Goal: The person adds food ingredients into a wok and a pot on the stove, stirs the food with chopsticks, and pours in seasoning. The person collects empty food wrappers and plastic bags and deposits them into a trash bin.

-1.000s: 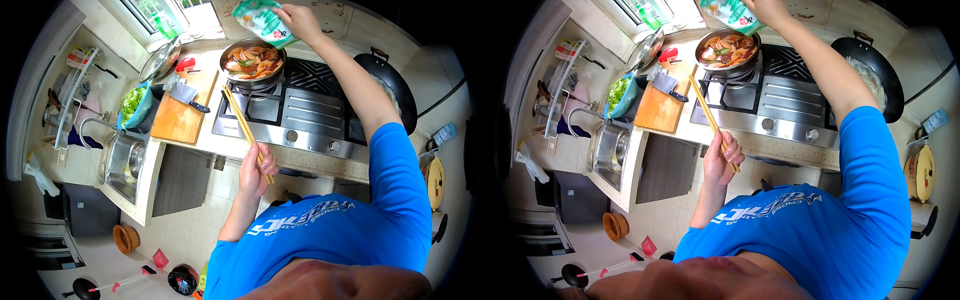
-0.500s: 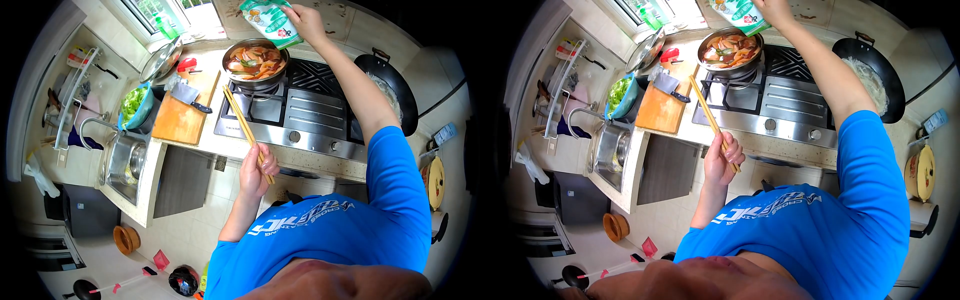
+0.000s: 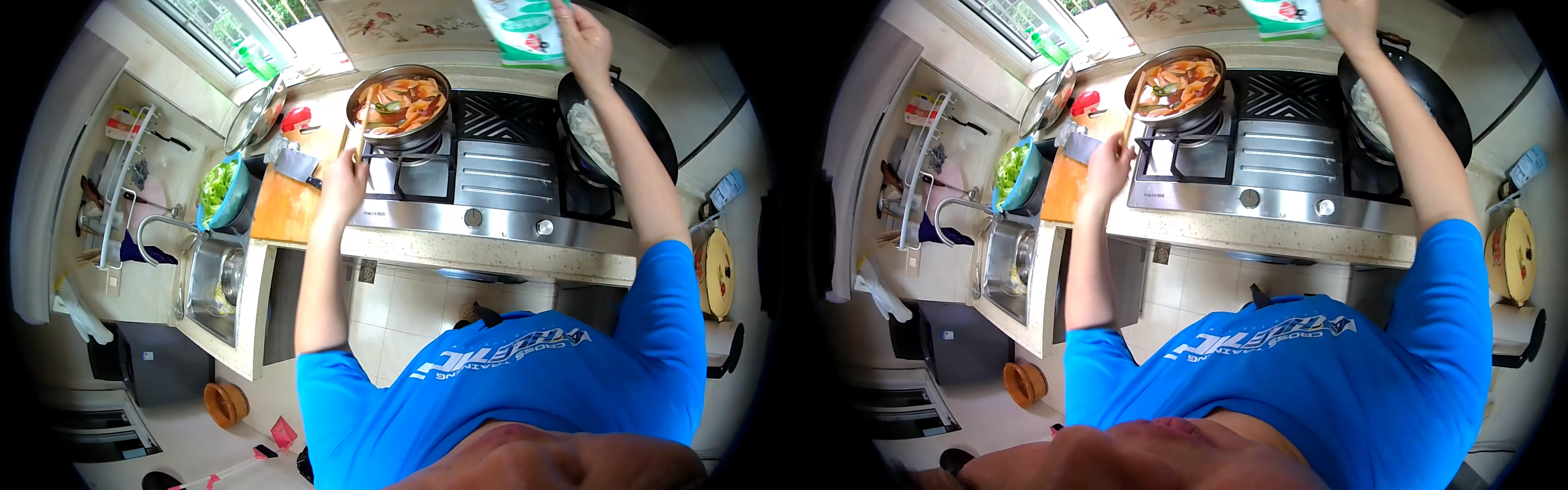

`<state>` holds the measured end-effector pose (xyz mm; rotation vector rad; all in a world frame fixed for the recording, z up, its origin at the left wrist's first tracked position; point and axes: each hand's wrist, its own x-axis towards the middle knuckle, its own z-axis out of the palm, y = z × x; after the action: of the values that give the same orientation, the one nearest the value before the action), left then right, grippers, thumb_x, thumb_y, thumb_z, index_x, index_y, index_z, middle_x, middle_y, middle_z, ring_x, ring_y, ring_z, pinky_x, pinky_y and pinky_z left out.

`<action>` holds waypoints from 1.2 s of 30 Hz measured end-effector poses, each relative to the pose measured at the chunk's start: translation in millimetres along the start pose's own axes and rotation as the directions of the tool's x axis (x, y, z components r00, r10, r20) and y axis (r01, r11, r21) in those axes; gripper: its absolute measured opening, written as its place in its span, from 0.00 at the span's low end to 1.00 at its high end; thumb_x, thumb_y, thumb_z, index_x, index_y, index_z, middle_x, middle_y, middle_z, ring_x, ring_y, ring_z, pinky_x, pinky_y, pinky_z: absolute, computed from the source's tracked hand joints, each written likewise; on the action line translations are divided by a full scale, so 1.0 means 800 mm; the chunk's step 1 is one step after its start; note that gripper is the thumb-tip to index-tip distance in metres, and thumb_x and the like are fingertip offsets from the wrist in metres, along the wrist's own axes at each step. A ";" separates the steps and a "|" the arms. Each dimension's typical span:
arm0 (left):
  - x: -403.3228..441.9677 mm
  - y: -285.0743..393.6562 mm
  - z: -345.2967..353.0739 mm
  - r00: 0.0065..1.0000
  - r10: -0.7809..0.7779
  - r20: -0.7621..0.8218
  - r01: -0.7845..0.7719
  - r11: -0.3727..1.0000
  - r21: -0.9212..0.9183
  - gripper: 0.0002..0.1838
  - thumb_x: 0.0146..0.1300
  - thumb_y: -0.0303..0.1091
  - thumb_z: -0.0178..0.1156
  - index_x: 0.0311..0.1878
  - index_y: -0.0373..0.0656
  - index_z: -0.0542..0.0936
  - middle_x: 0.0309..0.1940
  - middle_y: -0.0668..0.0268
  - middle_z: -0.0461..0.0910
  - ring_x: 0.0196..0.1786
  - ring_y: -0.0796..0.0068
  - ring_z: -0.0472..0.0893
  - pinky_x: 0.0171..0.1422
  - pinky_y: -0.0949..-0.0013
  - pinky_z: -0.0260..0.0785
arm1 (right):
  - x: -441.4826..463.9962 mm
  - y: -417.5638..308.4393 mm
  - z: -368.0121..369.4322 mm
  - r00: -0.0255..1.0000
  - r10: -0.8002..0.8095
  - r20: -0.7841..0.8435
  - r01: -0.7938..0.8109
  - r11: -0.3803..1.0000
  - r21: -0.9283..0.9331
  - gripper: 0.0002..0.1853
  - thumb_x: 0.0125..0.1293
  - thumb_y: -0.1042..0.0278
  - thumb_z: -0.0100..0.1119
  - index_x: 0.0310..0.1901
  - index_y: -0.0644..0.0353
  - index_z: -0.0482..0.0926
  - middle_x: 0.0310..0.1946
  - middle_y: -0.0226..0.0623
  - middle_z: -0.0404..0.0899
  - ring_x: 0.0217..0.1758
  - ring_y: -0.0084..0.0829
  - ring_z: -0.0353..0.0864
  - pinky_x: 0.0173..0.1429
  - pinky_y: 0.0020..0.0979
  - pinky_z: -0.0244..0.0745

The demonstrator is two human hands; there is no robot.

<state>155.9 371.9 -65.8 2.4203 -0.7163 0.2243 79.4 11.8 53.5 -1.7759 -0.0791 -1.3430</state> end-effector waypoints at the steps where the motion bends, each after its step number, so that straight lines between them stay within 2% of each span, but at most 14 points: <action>1: 0.022 0.005 -0.002 0.997 -0.072 0.003 0.072 0.995 0.068 0.16 0.55 0.29 0.56 0.47 0.35 0.73 0.27 0.53 0.78 0.32 0.59 0.79 0.38 0.63 0.70 | -0.001 -0.005 -0.018 1.000 0.014 -0.023 -0.014 1.000 -0.019 0.11 0.64 0.65 0.51 0.32 0.66 0.77 0.23 0.25 0.75 0.27 0.13 0.69 0.30 0.19 0.66; 2: 0.041 0.014 -0.010 1.000 0.008 0.026 -0.013 0.981 0.192 0.10 0.54 0.28 0.53 0.39 0.33 0.74 0.32 0.47 0.77 0.40 0.50 0.77 0.43 0.57 0.70 | 0.001 0.008 -0.046 0.999 0.036 -0.038 -0.038 0.998 -0.045 0.13 0.63 0.62 0.52 0.36 0.64 0.78 0.23 0.25 0.77 0.25 0.14 0.70 0.29 0.19 0.65; 3: 0.061 0.015 -0.008 0.997 -0.052 0.050 0.035 0.957 0.287 0.09 0.53 0.29 0.53 0.35 0.34 0.75 0.34 0.47 0.77 0.41 0.51 0.77 0.44 0.56 0.69 | 0.003 0.021 -0.074 0.997 0.057 -0.055 -0.061 0.996 -0.072 0.15 0.63 0.58 0.53 0.39 0.62 0.79 0.24 0.26 0.78 0.23 0.15 0.71 0.28 0.19 0.65; 5: 0.096 0.015 0.003 0.984 -0.120 0.133 0.048 0.891 0.452 0.11 0.53 0.32 0.54 0.38 0.37 0.77 0.37 0.49 0.78 0.43 0.55 0.78 0.47 0.58 0.70 | -0.003 -0.008 -0.115 0.992 0.079 -0.094 -0.092 0.985 -0.146 0.15 0.64 0.60 0.53 0.44 0.63 0.78 0.30 0.21 0.76 0.31 0.10 0.69 0.33 0.13 0.64; 8: 0.118 0.031 0.020 0.926 -0.245 0.287 0.026 0.801 0.598 0.15 0.54 0.35 0.55 0.45 0.42 0.77 0.43 0.55 0.78 0.47 0.60 0.77 0.49 0.63 0.71 | -0.016 -0.013 -0.193 0.985 0.080 -0.151 -0.108 0.977 -0.182 0.15 0.65 0.62 0.51 0.48 0.63 0.76 0.36 0.26 0.77 0.36 0.12 0.70 0.40 0.14 0.65; 13: 0.134 0.033 0.026 0.879 -0.263 0.397 -0.042 0.788 0.615 0.14 0.53 0.32 0.54 0.44 0.42 0.78 0.43 0.54 0.77 0.48 0.58 0.77 0.48 0.62 0.71 | -0.045 -0.019 -0.333 0.968 -0.008 -0.249 -0.113 0.876 -0.468 0.16 0.64 0.58 0.52 0.46 0.61 0.77 0.36 0.28 0.79 0.36 0.13 0.73 0.41 0.15 0.66; 16: 0.136 0.052 -0.014 0.929 -0.243 0.278 0.010 0.770 0.638 0.12 0.53 0.33 0.55 0.40 0.41 0.79 0.41 0.55 0.78 0.44 0.57 0.78 0.45 0.59 0.72 | -0.069 -0.029 -0.396 0.927 0.063 -0.370 -0.207 0.908 -0.364 0.17 0.64 0.59 0.52 0.46 0.62 0.77 0.36 0.27 0.79 0.36 0.13 0.72 0.43 0.15 0.65; 17: 0.160 0.024 -0.008 0.904 -0.172 0.391 -0.226 0.585 0.779 0.09 0.54 0.34 0.52 0.35 0.45 0.80 0.35 0.54 0.79 0.39 0.57 0.79 0.41 0.59 0.72 | -0.081 -0.036 -0.415 0.917 0.034 -0.398 -0.223 0.870 -0.440 0.17 0.64 0.58 0.52 0.46 0.63 0.78 0.35 0.26 0.78 0.35 0.13 0.72 0.41 0.15 0.66; 20: 0.164 -0.011 0.006 0.958 -0.212 0.192 0.000 0.671 0.741 0.12 0.56 0.37 0.53 0.39 0.42 0.79 0.41 0.55 0.78 0.45 0.58 0.78 0.46 0.60 0.71 | -0.113 -0.065 -0.453 0.831 0.014 -0.557 -0.360 0.776 -0.518 0.15 0.64 0.62 0.52 0.48 0.61 0.76 0.34 0.25 0.78 0.33 0.11 0.70 0.38 0.13 0.65; 22: 0.178 -0.026 0.022 0.876 -0.141 0.461 -0.358 0.452 0.817 0.11 0.54 0.33 0.51 0.39 0.46 0.79 0.39 0.51 0.77 0.42 0.55 0.78 0.45 0.58 0.71 | -0.140 -0.045 -0.500 0.794 -0.055 -0.605 -0.334 0.792 -0.511 0.15 0.63 0.61 0.54 0.46 0.62 0.78 0.30 0.22 0.76 0.30 0.10 0.68 0.33 0.12 0.63; 25: 0.176 -0.042 0.032 0.839 -0.124 0.530 -0.364 0.597 0.715 0.11 0.52 0.31 0.51 0.37 0.45 0.80 0.34 0.49 0.78 0.40 0.54 0.78 0.44 0.56 0.70 | -0.169 -0.046 -0.518 0.780 -0.096 -0.618 -0.187 0.907 -0.377 0.15 0.62 0.59 0.55 0.41 0.63 0.79 0.26 0.19 0.74 0.26 0.09 0.65 0.28 0.13 0.60; 27: 0.163 -0.025 0.017 0.913 -0.196 0.357 -0.084 0.768 0.635 0.11 0.53 0.31 0.51 0.37 0.45 0.80 0.36 0.50 0.77 0.42 0.54 0.78 0.45 0.56 0.70 | -0.188 -0.034 -0.533 0.758 -0.081 -0.647 -0.234 0.893 -0.385 0.15 0.62 0.58 0.55 0.40 0.63 0.79 0.24 0.19 0.73 0.25 0.09 0.64 0.28 0.13 0.59; 32: 0.118 0.084 -0.018 0.955 -0.248 0.161 0.034 0.634 0.772 0.12 0.58 0.37 0.49 0.41 0.49 0.79 0.41 0.56 0.78 0.45 0.56 0.77 0.47 0.56 0.69 | -0.234 0.006 -0.535 0.674 -0.047 -0.738 -0.428 0.789 -0.441 0.15 0.62 0.56 0.55 0.34 0.62 0.80 0.19 0.18 0.70 0.22 0.10 0.62 0.25 0.14 0.57; 36: 0.105 0.105 -0.017 0.969 -0.246 0.024 0.152 0.670 0.726 0.13 0.59 0.39 0.48 0.42 0.48 0.77 0.42 0.54 0.77 0.45 0.55 0.76 0.47 0.56 0.68 | -0.268 0.088 -0.557 0.708 0.082 -0.702 -0.597 0.601 -0.532 0.15 0.62 0.57 0.53 0.34 0.62 0.79 0.19 0.30 0.75 0.23 0.18 0.70 0.32 0.22 0.66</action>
<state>181.1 286.3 13.8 3.2786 -0.4382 0.3166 -304.3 -235.0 -149.0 -1.6837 1.3303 -1.6900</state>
